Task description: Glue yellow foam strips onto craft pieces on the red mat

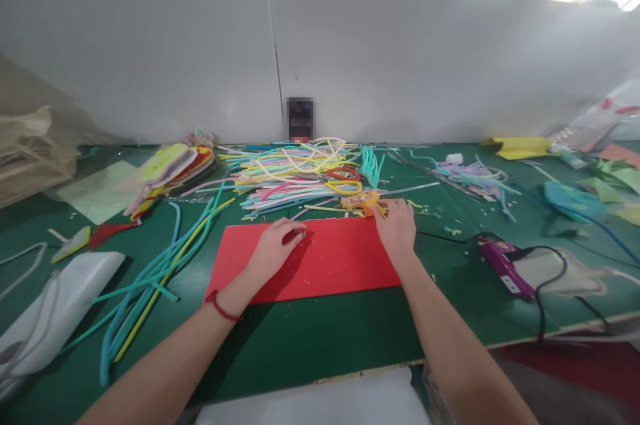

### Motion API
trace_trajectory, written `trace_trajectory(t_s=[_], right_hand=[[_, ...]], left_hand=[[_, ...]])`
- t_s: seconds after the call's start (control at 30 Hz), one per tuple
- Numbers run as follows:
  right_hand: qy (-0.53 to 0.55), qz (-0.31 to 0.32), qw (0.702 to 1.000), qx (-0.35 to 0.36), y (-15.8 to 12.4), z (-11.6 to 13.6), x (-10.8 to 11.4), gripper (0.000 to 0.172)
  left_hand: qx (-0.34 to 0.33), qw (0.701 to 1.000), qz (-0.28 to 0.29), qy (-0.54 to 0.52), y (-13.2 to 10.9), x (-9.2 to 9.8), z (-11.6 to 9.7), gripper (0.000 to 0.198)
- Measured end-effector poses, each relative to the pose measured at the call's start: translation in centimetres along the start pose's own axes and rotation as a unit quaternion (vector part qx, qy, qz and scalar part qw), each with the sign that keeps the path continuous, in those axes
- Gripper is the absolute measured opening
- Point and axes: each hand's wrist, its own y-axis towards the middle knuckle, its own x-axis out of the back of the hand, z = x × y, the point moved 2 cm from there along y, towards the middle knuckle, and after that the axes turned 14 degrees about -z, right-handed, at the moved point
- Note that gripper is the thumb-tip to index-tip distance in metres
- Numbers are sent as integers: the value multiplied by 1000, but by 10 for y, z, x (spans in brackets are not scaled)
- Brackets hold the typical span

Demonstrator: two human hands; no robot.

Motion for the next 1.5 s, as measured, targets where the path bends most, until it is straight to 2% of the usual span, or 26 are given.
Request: trace_trajectory(t_s=[0.3, 0.6, 0.73, 0.83, 0.97, 1.07, 1.33, 1.43, 1.5], right_hand=[[90, 17, 996, 22, 13, 21, 18, 31], [165, 31, 985, 50, 32, 82, 50, 25], [197, 48, 977, 73, 33, 102, 55, 21], [226, 59, 969, 80, 30, 110, 55, 18], [250, 84, 962, 72, 23, 122, 54, 16], [256, 94, 959, 72, 18, 132, 56, 13], [281, 96, 952, 71, 11, 144, 57, 9], [309, 111, 944, 39, 11, 143, 58, 9], [347, 151, 925, -13, 11, 142, 58, 9]], left_hand=[[11, 1000, -5, 5, 0, 1, -1, 18], [27, 999, -23, -13, 1, 2, -1, 19], [33, 999, -30, -24, 1, 3, -4, 19], [29, 998, -23, -44, 1, 4, -7, 19], [21, 995, 18, -92, 1, 3, -10, 25], [34, 996, 13, -87, 0, 3, -10, 29], [9, 991, 34, -128, -1, 1, -7, 19], [0, 991, 38, -131, 0, -1, -5, 12], [-4, 991, 35, -127, 0, -2, -4, 11]])
